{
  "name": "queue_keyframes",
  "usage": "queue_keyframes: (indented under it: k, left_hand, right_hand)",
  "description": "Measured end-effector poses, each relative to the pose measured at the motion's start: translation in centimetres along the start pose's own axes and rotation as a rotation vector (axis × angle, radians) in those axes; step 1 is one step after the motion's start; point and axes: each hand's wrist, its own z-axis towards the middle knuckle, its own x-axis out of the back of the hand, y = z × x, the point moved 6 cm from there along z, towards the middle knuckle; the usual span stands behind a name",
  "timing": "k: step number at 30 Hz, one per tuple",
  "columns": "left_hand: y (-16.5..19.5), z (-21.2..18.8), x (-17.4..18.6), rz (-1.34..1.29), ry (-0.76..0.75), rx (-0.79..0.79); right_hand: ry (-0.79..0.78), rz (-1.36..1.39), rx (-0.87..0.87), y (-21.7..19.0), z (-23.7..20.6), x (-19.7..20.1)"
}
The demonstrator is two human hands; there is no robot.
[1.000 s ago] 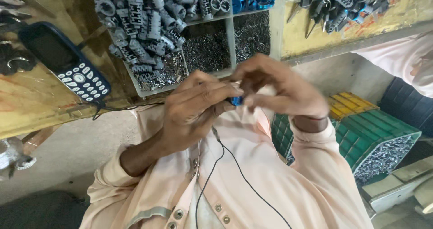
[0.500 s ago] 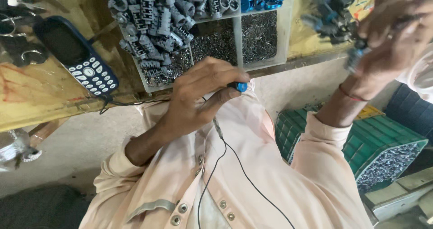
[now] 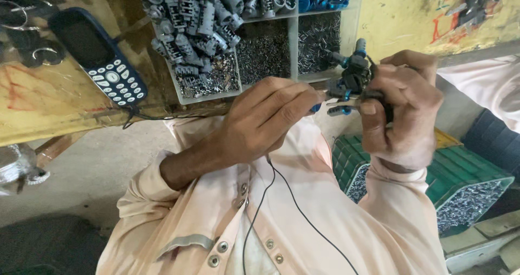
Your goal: The person sits at a workshop bench and assembles small fittings by hand, picking individual parts from compartment bins and pressing or twisting them together. They repeatedly reach into the bins, fit a part onto the piece held in the other hand, and set the assembled piece aside on the bench.
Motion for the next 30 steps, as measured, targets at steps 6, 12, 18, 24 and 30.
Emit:
queue_keyframes:
  k: [6,12,18,24,30]
  left_hand:
    - [-0.2,-0.5,0.1,0.026,-0.056,-0.015]
    - [-1.5,-1.2,-2.0,-0.339,-0.094,0.211]
    - [-2.2,-1.1,-2.4,-0.443,0.002,0.363]
    - [-3.3,-3.8,4.0,-0.17,0.104,0.606]
    - [-2.2,-3.3,5.9,0.471,-0.04,0.514]
  right_hand:
    - [-0.005,-0.201,0.163,-2.0,-0.2,-1.1]
    - [-0.12,-0.232,0.4,-1.9,-2.1,-2.2]
    - [0.289,-0.188,-0.159,7.3,-7.0,4.8]
    - [0.487,-0.226,-0.361,14.7,-6.8,6.5]
    - [0.287,-0.124,-0.067,7.0,1.5,4.1]
